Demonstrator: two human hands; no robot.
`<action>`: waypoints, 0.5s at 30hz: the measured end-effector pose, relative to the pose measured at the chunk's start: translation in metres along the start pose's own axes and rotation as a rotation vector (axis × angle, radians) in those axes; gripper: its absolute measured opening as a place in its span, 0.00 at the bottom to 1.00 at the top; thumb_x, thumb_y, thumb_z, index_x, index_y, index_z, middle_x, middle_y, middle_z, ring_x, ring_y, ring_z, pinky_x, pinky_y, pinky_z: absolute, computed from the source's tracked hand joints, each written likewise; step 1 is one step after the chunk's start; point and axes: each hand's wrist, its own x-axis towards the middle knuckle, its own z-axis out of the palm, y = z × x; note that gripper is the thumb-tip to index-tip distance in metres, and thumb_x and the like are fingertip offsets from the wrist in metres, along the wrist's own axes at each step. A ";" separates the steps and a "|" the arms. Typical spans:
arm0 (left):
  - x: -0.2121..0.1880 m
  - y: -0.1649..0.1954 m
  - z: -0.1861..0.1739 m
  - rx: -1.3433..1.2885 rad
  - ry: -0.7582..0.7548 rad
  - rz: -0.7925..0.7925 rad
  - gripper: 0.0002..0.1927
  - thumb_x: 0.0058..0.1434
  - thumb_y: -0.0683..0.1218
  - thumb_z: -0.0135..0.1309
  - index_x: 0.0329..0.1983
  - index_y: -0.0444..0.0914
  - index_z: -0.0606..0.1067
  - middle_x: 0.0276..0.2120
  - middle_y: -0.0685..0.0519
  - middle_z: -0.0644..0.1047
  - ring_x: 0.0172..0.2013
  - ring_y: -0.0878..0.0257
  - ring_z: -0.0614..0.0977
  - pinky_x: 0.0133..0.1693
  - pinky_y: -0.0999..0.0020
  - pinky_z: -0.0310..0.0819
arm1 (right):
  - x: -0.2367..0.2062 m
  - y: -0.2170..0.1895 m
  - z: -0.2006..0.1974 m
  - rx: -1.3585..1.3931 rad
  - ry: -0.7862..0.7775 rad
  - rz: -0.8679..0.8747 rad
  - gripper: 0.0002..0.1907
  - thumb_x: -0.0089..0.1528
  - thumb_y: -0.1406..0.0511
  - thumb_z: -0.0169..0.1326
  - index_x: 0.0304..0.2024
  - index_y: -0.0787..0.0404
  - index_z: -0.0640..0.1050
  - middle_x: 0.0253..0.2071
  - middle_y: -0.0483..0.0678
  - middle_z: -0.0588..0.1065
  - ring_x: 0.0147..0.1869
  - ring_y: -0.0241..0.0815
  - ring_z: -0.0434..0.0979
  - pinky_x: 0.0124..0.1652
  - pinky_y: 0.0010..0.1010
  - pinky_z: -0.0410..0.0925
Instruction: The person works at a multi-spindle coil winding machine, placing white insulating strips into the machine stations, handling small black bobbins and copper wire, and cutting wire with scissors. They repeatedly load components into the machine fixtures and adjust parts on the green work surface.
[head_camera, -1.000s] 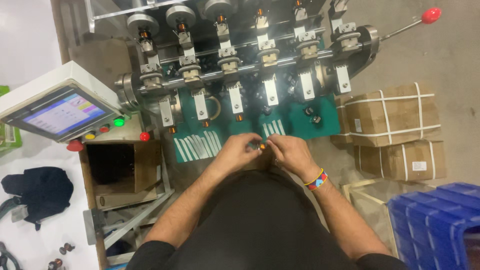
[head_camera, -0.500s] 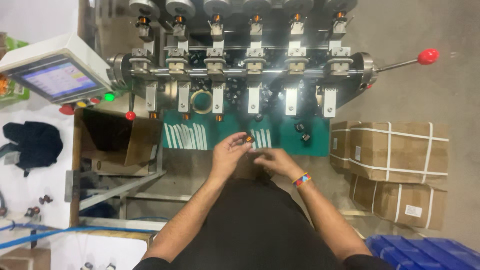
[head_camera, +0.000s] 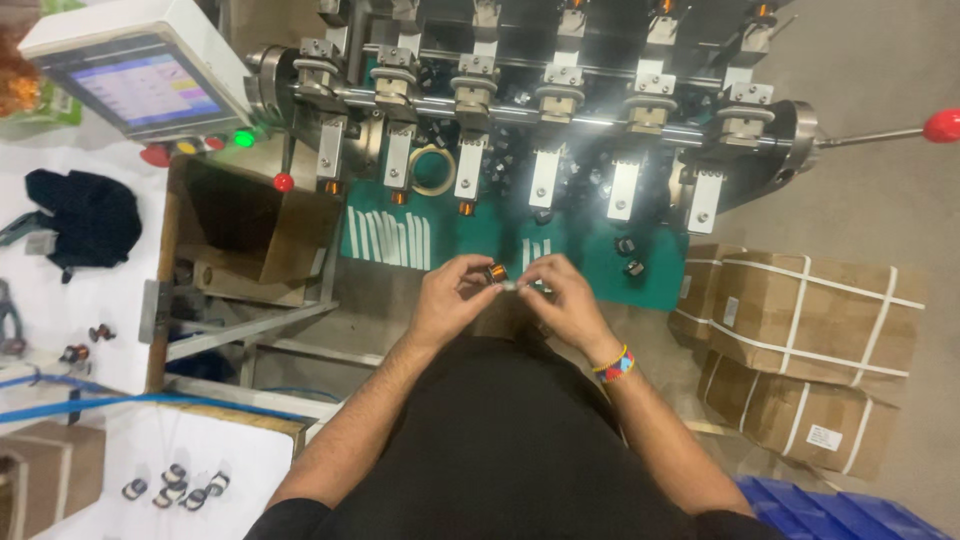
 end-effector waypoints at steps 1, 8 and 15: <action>0.004 0.006 -0.003 0.047 -0.021 0.049 0.21 0.59 0.41 0.66 0.55 0.33 0.76 0.46 0.48 0.82 0.41 0.66 0.86 0.45 0.70 0.82 | 0.001 -0.024 0.001 0.055 0.003 0.002 0.08 0.62 0.67 0.57 0.44 0.61 0.78 0.51 0.52 0.72 0.56 0.49 0.75 0.52 0.36 0.71; 0.026 0.041 -0.030 0.198 -0.305 0.479 0.25 0.60 0.38 0.59 0.63 0.36 0.73 0.53 0.46 0.78 0.51 0.52 0.82 0.50 0.63 0.79 | 0.024 -0.102 0.009 0.058 0.172 0.115 0.12 0.67 0.67 0.52 0.53 0.61 0.73 0.56 0.51 0.69 0.59 0.43 0.76 0.49 0.33 0.76; 0.040 0.029 -0.060 0.182 -0.299 0.502 0.20 0.60 0.40 0.63 0.55 0.37 0.75 0.51 0.46 0.79 0.50 0.52 0.83 0.50 0.63 0.79 | -0.008 -0.105 0.045 0.344 0.103 0.642 0.11 0.68 0.62 0.54 0.48 0.63 0.78 0.38 0.51 0.75 0.38 0.41 0.72 0.37 0.30 0.68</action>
